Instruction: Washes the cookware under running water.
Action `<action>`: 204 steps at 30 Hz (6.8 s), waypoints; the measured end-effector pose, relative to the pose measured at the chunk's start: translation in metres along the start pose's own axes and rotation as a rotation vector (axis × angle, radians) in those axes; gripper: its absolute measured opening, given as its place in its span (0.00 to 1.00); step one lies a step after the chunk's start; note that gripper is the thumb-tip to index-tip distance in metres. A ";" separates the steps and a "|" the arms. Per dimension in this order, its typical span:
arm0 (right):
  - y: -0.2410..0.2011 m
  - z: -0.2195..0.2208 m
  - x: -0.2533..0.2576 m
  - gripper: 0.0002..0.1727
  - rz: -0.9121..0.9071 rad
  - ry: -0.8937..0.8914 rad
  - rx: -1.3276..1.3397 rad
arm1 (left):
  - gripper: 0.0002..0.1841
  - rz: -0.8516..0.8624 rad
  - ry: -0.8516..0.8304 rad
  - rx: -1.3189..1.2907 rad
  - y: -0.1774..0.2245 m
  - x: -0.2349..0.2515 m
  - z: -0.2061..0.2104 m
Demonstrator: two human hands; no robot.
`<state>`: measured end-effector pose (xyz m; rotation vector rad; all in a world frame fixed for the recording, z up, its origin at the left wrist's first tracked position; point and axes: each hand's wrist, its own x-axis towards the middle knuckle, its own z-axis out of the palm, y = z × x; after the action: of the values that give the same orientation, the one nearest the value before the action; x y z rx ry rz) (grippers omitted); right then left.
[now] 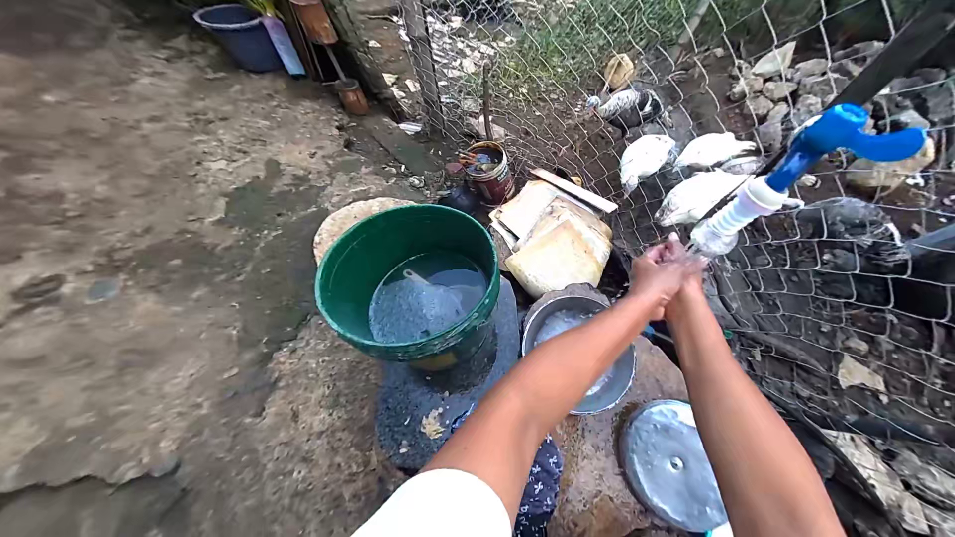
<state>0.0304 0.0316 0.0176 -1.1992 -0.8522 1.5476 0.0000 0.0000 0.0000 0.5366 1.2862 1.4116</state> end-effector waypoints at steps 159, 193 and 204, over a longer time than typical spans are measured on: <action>0.301 -0.095 -0.045 0.14 0.151 -0.952 -1.196 | 0.18 -1.116 0.202 -0.382 -0.211 -0.099 -0.218; 0.312 -0.103 -0.055 0.22 0.218 -0.635 -1.357 | 0.24 -1.132 0.269 -0.374 -0.211 -0.094 -0.219; 0.310 -0.087 -0.049 0.15 0.175 -0.802 -1.085 | 0.24 -1.139 0.286 -0.352 -0.213 -0.098 -0.213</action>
<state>0.0339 -0.1079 -0.2768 -1.3568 -2.3718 1.7547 -0.0679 -0.2125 -0.2244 -0.6055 1.1887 0.6933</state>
